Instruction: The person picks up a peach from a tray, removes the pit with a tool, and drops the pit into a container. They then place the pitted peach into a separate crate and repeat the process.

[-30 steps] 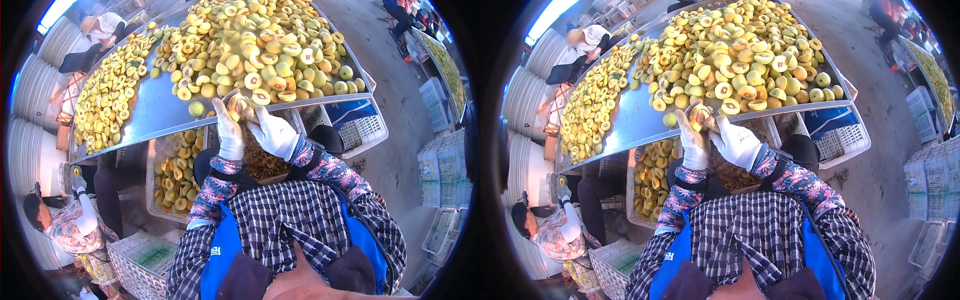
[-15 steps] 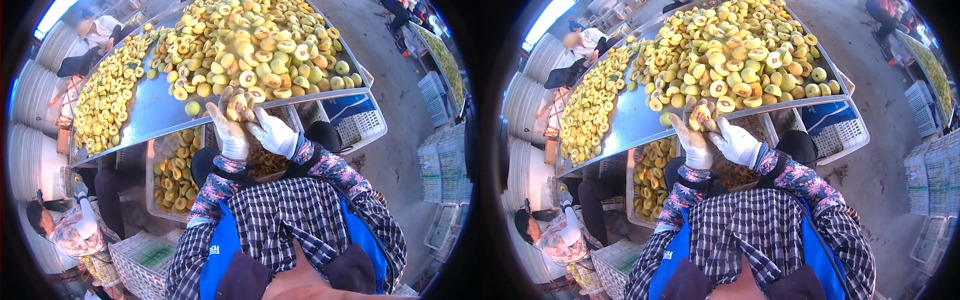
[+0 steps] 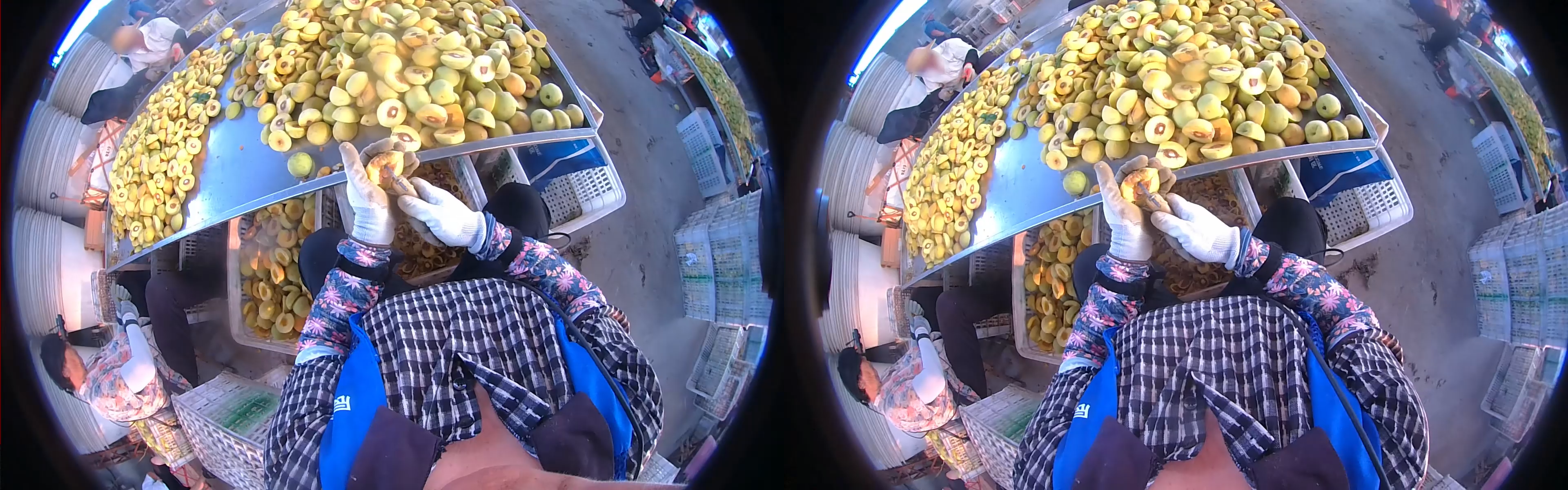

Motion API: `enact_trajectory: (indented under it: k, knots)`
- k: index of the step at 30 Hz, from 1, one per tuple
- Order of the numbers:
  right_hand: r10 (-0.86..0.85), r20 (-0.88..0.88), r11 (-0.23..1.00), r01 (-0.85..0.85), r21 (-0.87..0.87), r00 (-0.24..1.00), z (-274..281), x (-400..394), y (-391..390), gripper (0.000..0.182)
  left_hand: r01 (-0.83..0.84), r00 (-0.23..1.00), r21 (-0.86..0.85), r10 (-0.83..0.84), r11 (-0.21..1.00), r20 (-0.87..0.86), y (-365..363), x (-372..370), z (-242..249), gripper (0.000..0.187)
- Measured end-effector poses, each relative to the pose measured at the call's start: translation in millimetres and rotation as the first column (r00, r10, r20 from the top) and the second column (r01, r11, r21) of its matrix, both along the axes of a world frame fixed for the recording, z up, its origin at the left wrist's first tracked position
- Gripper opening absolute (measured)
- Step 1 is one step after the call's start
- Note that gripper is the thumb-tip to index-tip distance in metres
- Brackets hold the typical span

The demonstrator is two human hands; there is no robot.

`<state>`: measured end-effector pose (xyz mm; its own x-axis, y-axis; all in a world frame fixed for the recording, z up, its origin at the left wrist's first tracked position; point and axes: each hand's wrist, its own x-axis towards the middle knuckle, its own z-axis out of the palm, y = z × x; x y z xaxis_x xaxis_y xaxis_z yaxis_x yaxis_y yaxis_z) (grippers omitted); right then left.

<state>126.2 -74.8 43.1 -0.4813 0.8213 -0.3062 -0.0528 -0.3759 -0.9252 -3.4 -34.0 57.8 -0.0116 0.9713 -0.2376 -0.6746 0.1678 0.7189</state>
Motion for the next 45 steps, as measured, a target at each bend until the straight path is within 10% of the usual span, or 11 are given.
enact_trajectory:
  k: [2, 6, 8, 10, 15, 20, 26, 30, 38, 42, 45]
  knots:
    - [-0.135, 0.263, 0.840, -0.031, 0.541, 0.955, -3.4, 0.8, 2.6, 0.041, 0.082, 0.996, 0.018, -0.083, 0.996, 0.027, 3.5, -5.3, -6.6, 0.064]
    - [-0.015, 0.574, 0.886, -0.256, 0.388, 0.819, 3.9, 11.9, 7.5, 0.040, 0.244, 0.966, -0.128, -0.231, 0.961, 0.113, 19.3, -16.1, -22.6, 0.063]
    - [-0.069, 0.420, 0.822, -0.187, 0.537, 0.905, -9.2, 11.2, 7.4, 0.036, 0.348, 0.936, -0.157, -0.333, 0.924, 0.116, 20.3, -18.3, -22.8, 0.064]
    - [0.122, -0.191, 0.984, -0.144, -0.107, 0.974, -9.6, 15.3, 3.9, 0.035, 0.348, 0.931, -0.167, -0.320, 0.922, 0.174, 16.8, -13.9, -17.7, 0.064]
    - [0.004, -0.513, 0.880, -0.247, -0.406, 0.858, -11.6, 21.0, 1.3, 0.031, 0.295, 0.942, -0.228, -0.242, 0.928, 0.230, 12.0, -1.8, -17.0, 0.065]
    - [0.041, -0.115, 0.995, -0.051, -0.083, 0.993, -7.5, 13.5, -6.5, 0.027, 0.335, 0.942, -0.239, -0.316, 0.911, 0.114, 18.4, -5.3, -31.7, 0.058]
    - [-0.019, -0.396, 0.922, -0.137, -0.361, 0.918, -12.9, 22.1, -9.8, 0.031, 0.327, 0.945, -0.245, -0.308, 0.913, 0.113, 13.7, 5.3, -28.9, 0.058]
    - [-0.062, -0.498, 0.897, -0.171, -0.408, 0.865, -16.1, 22.5, -14.6, 0.032, 0.107, 0.939, -0.069, -0.124, 0.992, -0.320, 20.8, 10.9, -42.2, 0.057]
    - [0.091, -0.370, 0.935, -0.207, -0.288, 0.925, -14.8, 45.8, -32.0, 0.032, 0.091, 0.992, -0.243, -0.066, 0.966, 0.112, 30.1, -24.8, -45.1, 0.055]
    - [0.082, 0.089, 0.985, -0.066, -0.162, 0.993, -31.1, 41.5, -29.5, 0.029, 0.105, 0.977, -0.195, -0.064, 0.975, 0.205, 17.1, -59.2, -34.2, 0.056]
    - [0.098, -0.003, 0.990, -0.098, -0.099, 0.995, -7.6, 11.3, -17.9, 0.029, 0.123, 0.972, -0.161, -0.086, 0.979, 0.220, 8.8, -57.9, -36.5, 0.056]
